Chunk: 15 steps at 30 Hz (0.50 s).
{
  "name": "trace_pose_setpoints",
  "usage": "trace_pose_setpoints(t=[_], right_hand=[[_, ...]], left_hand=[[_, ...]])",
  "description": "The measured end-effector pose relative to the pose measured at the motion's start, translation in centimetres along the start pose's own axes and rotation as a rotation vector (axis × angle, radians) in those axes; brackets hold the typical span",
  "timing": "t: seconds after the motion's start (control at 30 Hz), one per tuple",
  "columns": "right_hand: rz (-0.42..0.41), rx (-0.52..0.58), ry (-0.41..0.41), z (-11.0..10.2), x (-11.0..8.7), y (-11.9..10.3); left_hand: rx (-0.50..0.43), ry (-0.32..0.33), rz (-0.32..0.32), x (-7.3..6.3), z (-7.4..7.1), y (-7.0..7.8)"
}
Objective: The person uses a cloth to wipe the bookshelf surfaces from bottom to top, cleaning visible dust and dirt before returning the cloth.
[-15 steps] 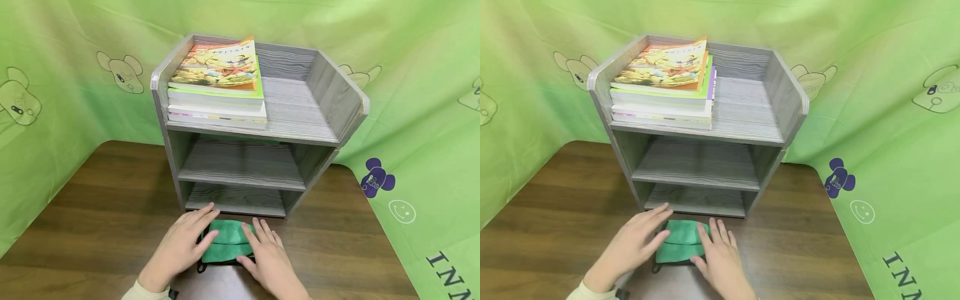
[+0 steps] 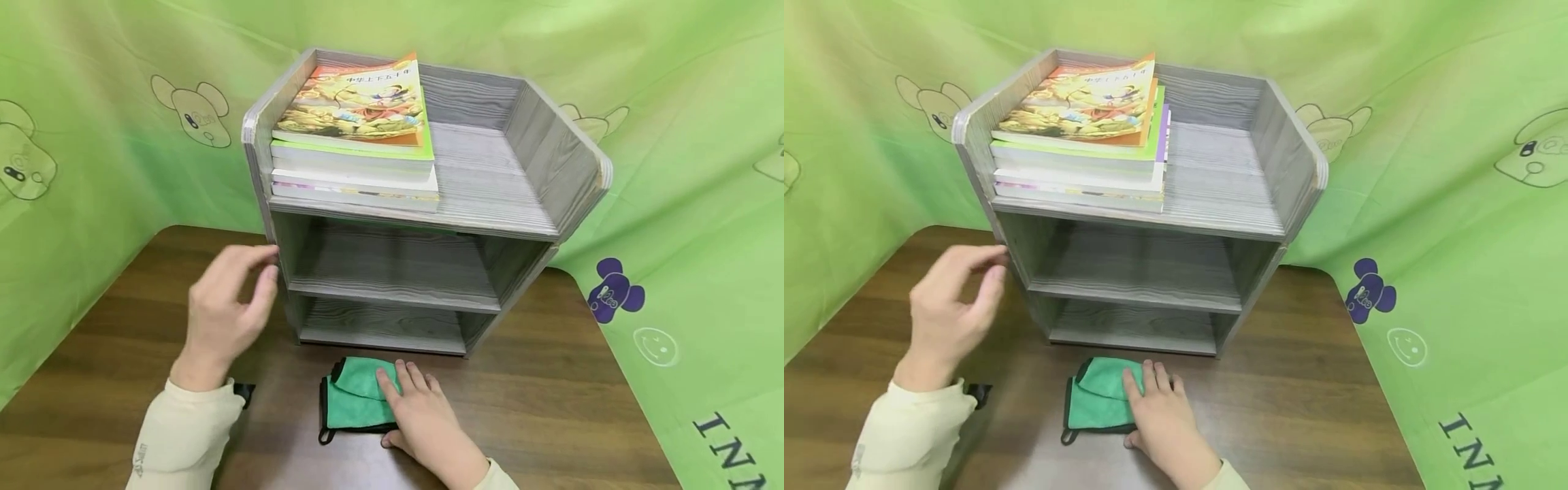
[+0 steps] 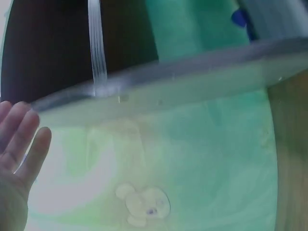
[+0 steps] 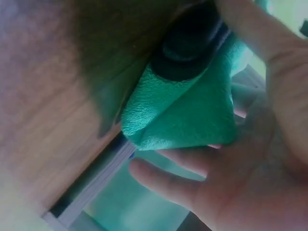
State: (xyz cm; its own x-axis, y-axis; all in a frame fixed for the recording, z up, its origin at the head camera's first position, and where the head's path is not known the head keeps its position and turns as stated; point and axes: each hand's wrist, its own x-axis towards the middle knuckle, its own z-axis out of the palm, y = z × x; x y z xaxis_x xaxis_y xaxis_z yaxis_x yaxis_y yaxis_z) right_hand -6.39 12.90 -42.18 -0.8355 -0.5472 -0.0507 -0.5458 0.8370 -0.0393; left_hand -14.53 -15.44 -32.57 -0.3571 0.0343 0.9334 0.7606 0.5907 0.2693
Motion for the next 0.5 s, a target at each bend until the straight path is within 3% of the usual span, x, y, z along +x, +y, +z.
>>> trace_pose_setpoints(t=[0.07, 0.13, 0.3, 0.4, 0.5], right_hand=[[0.000, -0.061, 0.009, 0.1, 0.2, -0.1], [-0.006, -0.134, 0.053, 0.3, 0.5, -0.4], [-0.043, -0.298, 0.263, 1.5, 1.3, -1.2], [-0.045, -0.298, 0.346, 1.8, 1.7, -1.1], [-0.037, -0.221, 0.365, 1.2, 1.9, -0.4]], left_hand=[[-0.021, 0.020, -0.096, 0.2, -0.1, -0.6], [-0.036, 0.000, -0.170, 0.2, -0.2, -1.1], [-0.067, -0.112, -0.249, 0.0, -0.2, -1.5], [-0.093, -0.127, -0.282, 0.0, 0.1, -1.4], [-0.125, -0.118, -0.317, -0.2, 0.5, -1.3]])
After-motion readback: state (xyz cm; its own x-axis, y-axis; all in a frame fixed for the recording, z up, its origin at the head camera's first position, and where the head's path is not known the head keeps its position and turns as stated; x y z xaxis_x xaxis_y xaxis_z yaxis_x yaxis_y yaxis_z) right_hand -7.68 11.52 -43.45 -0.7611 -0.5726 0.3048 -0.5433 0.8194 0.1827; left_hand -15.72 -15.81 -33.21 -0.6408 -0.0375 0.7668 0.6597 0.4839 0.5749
